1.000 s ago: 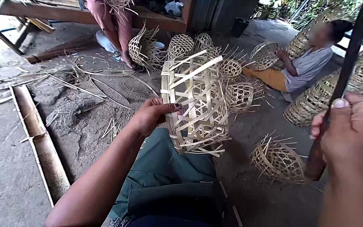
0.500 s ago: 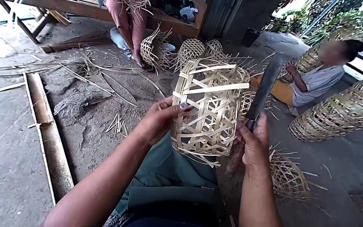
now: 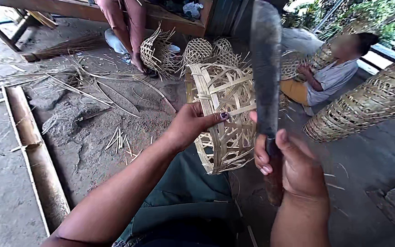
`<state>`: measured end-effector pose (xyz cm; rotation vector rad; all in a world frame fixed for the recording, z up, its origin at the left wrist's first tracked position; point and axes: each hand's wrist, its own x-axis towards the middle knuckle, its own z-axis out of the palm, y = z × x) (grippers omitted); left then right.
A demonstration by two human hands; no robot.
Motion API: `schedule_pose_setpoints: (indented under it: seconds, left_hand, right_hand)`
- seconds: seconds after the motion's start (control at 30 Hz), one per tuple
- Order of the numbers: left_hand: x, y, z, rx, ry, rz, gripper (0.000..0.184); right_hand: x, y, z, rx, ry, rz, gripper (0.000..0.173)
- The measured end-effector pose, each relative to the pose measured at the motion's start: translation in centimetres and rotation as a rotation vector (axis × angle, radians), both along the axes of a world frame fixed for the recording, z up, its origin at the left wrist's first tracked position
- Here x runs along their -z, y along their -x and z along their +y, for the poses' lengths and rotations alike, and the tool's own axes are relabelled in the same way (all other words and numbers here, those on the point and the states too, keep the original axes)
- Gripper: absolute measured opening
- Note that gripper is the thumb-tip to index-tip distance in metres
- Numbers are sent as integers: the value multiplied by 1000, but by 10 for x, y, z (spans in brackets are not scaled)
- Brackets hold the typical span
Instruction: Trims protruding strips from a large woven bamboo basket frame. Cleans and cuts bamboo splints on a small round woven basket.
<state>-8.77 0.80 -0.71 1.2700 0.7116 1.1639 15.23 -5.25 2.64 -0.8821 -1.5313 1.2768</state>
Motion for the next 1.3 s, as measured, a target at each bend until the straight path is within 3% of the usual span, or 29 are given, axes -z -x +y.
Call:
schedule_pose_setpoints:
  seconds: [0.33, 0.4, 0.5, 0.57, 0.87, 0.97, 1.07, 1.1, 1.17, 1.3]
  left_hand:
    - [8, -19, -6, -63, -108, 45, 18]
    - [6, -21, -8, -97, -114, 83, 19]
    - [2, -23, -10, -146, -141, 140, 20]
    - [-2, -23, -12, -144, -159, 146, 19]
    - [-5, -11, -11, -77, -119, 134, 16]
    - [-6, 21, -9, 8, -25, 84, 12]
    - [0, 40, -3, 43, 38, 37, 11]
    - [2, 38, -3, 36, 51, 20, 11]
    - [3, 25, -2, 21, 56, -28, 11]
    - [4, -4, -5, 26, 30, -59, 15]
  right_hand:
    - [3, -10, 11, 43, -16, -103, 36]
    - [9, -2, 10, 203, -248, -341, 41]
    - [23, 11, 7, 557, -733, -886, 47]
    - [25, 11, 10, 660, -905, -1074, 50]
    - [15, -14, 15, 582, -822, -1211, 46]
    - [-6, -68, 18, 719, -544, -1038, 49]
    - [-8, -101, 17, 774, -306, -511, 49]
    - [-6, -96, 9, 699, -253, -319, 42]
    - [1, -74, -6, 467, -201, -70, 45]
    - [14, -27, -21, 134, -153, 14, 55]
